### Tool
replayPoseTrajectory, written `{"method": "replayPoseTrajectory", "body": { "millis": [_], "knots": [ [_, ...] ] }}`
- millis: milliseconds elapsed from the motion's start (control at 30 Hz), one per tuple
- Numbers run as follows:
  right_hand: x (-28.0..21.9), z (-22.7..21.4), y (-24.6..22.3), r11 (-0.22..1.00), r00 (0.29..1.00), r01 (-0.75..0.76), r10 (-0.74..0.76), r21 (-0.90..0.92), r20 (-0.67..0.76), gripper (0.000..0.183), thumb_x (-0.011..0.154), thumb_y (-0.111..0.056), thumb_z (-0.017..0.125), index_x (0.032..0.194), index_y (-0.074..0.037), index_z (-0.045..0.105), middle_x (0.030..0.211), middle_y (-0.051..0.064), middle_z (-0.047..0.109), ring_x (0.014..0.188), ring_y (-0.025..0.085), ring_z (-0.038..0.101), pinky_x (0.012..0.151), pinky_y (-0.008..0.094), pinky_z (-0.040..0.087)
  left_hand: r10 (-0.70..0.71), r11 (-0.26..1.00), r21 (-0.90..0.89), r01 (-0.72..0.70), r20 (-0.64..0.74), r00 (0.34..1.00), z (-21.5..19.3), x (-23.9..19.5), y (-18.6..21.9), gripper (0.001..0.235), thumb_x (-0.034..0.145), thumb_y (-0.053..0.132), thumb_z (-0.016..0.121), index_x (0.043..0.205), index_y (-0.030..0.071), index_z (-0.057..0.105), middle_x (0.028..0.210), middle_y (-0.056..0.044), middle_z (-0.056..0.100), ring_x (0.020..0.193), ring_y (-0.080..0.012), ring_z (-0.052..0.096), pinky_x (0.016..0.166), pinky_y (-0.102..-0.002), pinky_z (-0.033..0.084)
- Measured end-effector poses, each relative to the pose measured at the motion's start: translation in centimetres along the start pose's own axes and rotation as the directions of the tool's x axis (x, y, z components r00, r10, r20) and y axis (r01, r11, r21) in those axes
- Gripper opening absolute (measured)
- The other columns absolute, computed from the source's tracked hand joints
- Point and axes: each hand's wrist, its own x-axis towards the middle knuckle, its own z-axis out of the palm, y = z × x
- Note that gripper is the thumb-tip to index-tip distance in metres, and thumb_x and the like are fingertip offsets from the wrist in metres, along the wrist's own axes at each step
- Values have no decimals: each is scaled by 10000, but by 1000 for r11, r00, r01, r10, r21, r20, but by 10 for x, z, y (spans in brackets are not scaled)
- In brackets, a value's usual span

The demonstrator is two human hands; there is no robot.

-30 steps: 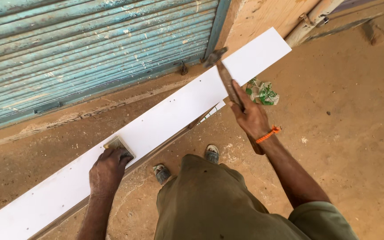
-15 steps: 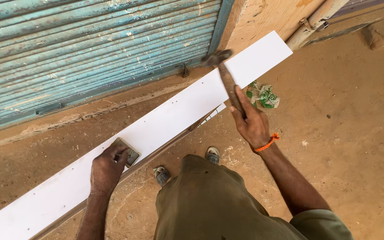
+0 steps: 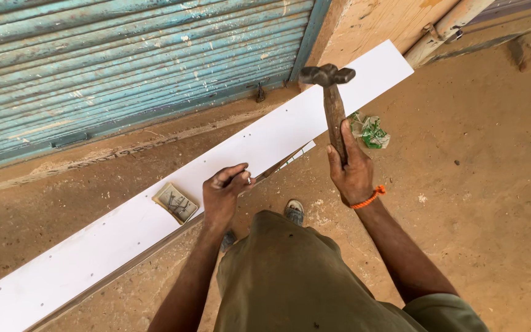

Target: The person hammers nails into a long white board using a hammer. They repeatedly pick up nails from a small box and drive them into the board while standing on a dirt floor.

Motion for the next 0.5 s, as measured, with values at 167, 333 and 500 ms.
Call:
{"method": "replayPoseTrajectory", "body": {
  "millis": [167, 333, 500],
  "knots": [
    [16, 3, -3, 926, 823, -218, 344, -307, 453, 710, 992, -275, 685, 1621, -251, 355, 890, 206, 765, 599, 294, 715, 569, 447, 610, 65, 967, -248, -50, 54, 996, 36, 39, -10, 215, 919, 51, 723, 1108, -49, 710, 1069, -97, 768, 923, -210, 772, 800, -320, 685],
    [-10, -22, -18, 895, 833, -442, 435, -61, 341, 745, 977, -246, 693, 1620, -221, 318, 985, 185, 758, 646, 250, 750, 594, 427, 613, 69, 994, -86, -62, 73, 995, 67, 69, -17, 220, 935, 84, 747, 1115, -41, 738, 1045, -165, 776, 923, -196, 770, 831, -312, 671],
    [-35, -42, -8, 766, 777, -612, 536, 197, 328, 810, 964, -187, 702, 1646, -195, 264, 1024, 184, 754, 719, 190, 715, 615, 374, 628, 91, 889, 427, -166, 189, 978, 105, 102, -17, 204, 947, 176, 747, 1116, 63, 769, 1095, -81, 776, 972, -155, 754, 915, -318, 620]
  ]
}}
